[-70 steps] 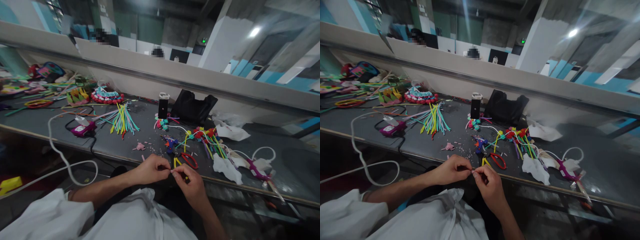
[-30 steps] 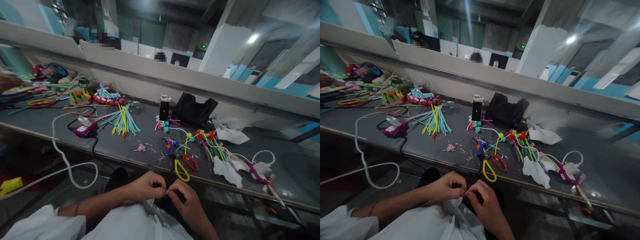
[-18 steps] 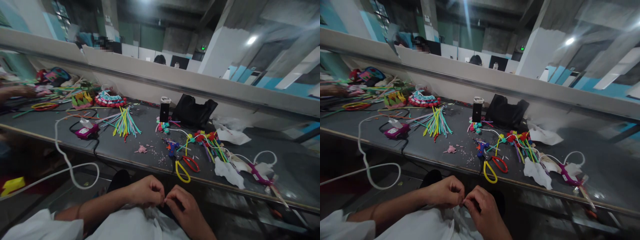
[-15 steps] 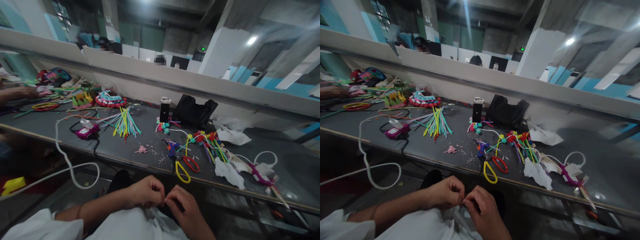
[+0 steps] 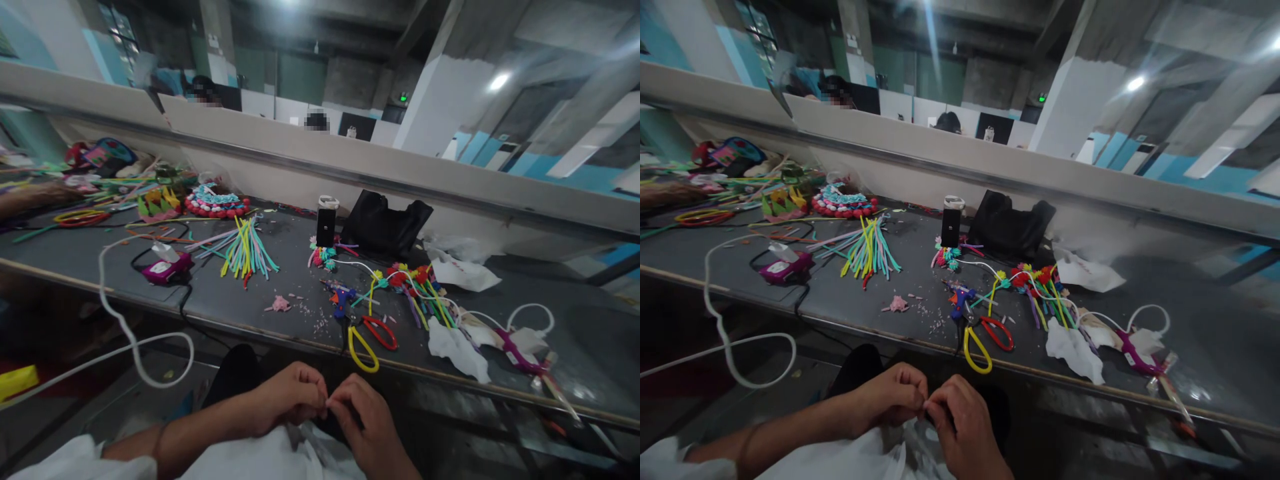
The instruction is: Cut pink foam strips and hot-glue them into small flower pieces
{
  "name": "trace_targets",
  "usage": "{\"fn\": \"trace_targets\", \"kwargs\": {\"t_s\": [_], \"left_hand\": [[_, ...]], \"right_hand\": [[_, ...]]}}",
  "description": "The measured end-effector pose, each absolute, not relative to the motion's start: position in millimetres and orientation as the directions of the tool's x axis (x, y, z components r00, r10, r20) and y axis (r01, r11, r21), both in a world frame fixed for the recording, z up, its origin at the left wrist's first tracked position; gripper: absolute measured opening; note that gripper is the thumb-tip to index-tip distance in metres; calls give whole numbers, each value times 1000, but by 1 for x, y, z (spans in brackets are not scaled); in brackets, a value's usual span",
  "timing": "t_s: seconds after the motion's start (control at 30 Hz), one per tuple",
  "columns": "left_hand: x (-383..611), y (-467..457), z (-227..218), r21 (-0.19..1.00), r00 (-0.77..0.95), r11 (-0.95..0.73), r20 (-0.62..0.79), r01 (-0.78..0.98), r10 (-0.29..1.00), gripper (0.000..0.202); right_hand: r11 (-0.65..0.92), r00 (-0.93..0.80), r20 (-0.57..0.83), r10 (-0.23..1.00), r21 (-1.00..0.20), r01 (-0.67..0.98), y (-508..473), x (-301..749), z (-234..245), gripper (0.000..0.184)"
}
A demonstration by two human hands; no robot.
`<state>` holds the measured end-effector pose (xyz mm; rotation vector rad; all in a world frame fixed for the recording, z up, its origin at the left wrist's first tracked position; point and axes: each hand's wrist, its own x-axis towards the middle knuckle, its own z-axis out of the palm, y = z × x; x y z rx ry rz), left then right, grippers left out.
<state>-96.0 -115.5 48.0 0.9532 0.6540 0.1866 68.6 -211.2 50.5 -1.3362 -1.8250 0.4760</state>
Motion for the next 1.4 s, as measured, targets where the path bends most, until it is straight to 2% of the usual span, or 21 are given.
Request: {"fn": "trace_targets", "kwargs": {"t_s": [0.17,0.3,0.47,0.63,0.87,1.03,1.2,1.3,1.4], "left_hand": [[-93,-110,57,776,801,619,-445,122,400,4],[-90,-110,61,757,819,650,-418,74,394,6],[-86,-103,69,826,836,560,-353,67,419,17],[-81,-92,77,881,832,469,-306,64,462,21],[-71,-93,75,872,773,490,-296,-21,561,10],[-68,-92,83,851,807,518,-244,-88,537,14],[-75,-83,93,883,855,468,-210,-43,475,28],[-85,-76,90,922,831,388,-217,2,512,32],[-95,-71,86,941,804,331,-249,70,539,38]], "right_hand": [[388,-123,401,908,-690,612,-205,72,53,16],[370,-99,385,918,-734,569,-202,74,52,17],[328,0,389,921,-775,540,-195,77,56,17],[336,24,409,912,-779,529,-187,79,63,17],[365,69,476,876,-750,552,-182,78,63,14],[330,143,480,866,-761,558,-174,78,69,16],[300,221,553,804,-697,652,-169,96,78,12],[236,285,585,760,-656,717,-168,113,84,12],[226,262,604,753,-611,758,-168,123,90,13]]}}
